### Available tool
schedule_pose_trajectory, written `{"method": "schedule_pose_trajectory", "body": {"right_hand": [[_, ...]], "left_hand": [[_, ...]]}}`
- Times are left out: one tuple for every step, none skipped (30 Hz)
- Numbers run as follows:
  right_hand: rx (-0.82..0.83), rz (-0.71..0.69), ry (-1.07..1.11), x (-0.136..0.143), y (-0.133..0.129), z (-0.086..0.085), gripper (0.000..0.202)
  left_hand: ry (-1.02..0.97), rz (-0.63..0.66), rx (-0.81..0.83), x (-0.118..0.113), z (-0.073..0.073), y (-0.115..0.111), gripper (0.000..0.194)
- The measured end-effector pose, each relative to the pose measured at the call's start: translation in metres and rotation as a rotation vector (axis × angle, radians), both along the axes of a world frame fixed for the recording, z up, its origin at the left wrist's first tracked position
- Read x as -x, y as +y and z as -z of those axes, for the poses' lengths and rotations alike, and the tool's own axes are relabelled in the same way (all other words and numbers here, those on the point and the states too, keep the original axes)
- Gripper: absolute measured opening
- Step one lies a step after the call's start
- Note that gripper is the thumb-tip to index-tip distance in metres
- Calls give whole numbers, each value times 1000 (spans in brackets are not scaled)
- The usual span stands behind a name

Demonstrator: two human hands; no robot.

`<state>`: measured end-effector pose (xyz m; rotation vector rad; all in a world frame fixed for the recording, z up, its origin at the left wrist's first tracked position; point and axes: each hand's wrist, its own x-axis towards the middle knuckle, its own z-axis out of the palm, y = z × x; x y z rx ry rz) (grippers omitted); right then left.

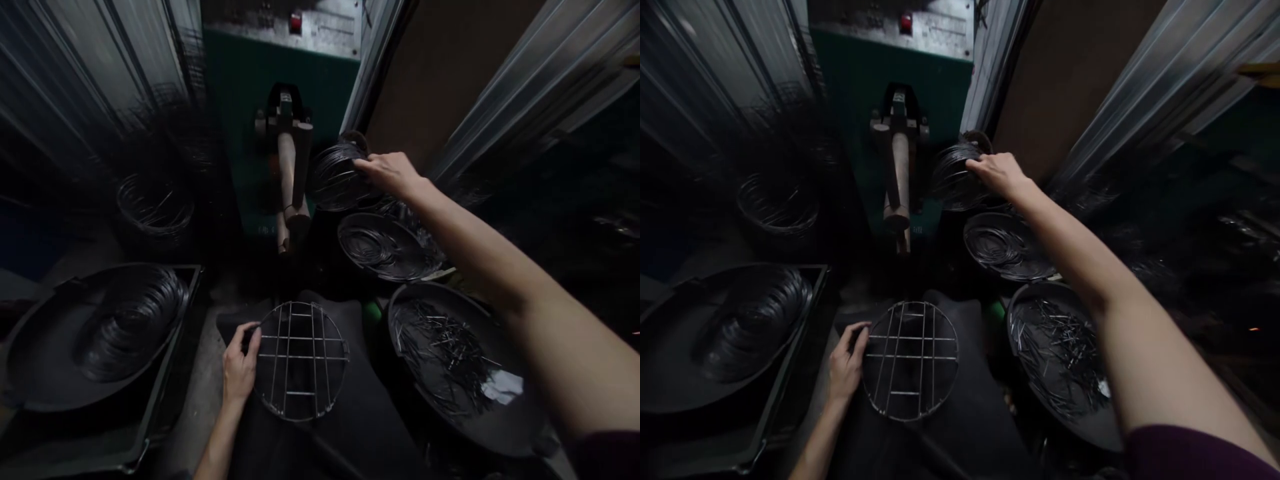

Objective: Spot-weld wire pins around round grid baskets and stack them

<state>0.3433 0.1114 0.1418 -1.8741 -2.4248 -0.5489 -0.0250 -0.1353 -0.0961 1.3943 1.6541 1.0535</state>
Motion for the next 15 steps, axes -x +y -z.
{"method": "schedule_pose_trajectory", "body": {"right_hand": [[1, -23, -16, -3, -23, -2, 29], [-12, -57, -24, -4, -48, -3, 29], [-42, -107, -16, -2, -73, -4, 29], [-73, -169, 12, 3, -96, -4, 30], [-99, -242, 59, 13, -118, -4, 32], [-108, -318, 124, 26, -136, -3, 34], [-87, -389, 197, 41, -152, 0, 35], [-36, -449, 265, 58, -165, 3, 35], [32, -490, 328, 75, -175, 9, 34], [104, -513, 390, 91, -184, 16, 32], [162, -516, 458, 103, -191, 25, 29], [202, -492, 534, 112, -197, 35, 27], [221, -446, 618, 117, -203, 48, 27], [223, -379, 703, 117, -209, 62, 29], [219, -303, 778, 115, -215, 77, 31]], "left_hand": [[34, -20, -21, 2, -7, 1, 42], [63, -40, -49, 4, -17, 1, 44], [81, -50, -84, 5, -31, 1, 46], [79, -44, -117, 5, -47, 1, 47], [60, 12, -153, 2, -66, 2, 46], [11, 91, -192, -2, -85, 3, 46], [-59, 186, -207, -8, -103, 4, 47], [-127, 292, -198, -15, -119, 6, 48], [-181, 398, -163, -23, -130, 6, 47], [-241, 449, -136, -31, -138, 5, 45], [-298, 459, -111, -36, -142, 2, 42], [-350, 425, -94, -40, -141, -3, 38], [-399, 356, -87, -40, -137, -7, 35], [-441, 275, -80, -37, -130, -12, 33], [-466, 204, -70, -32, -120, -16, 33]]}}
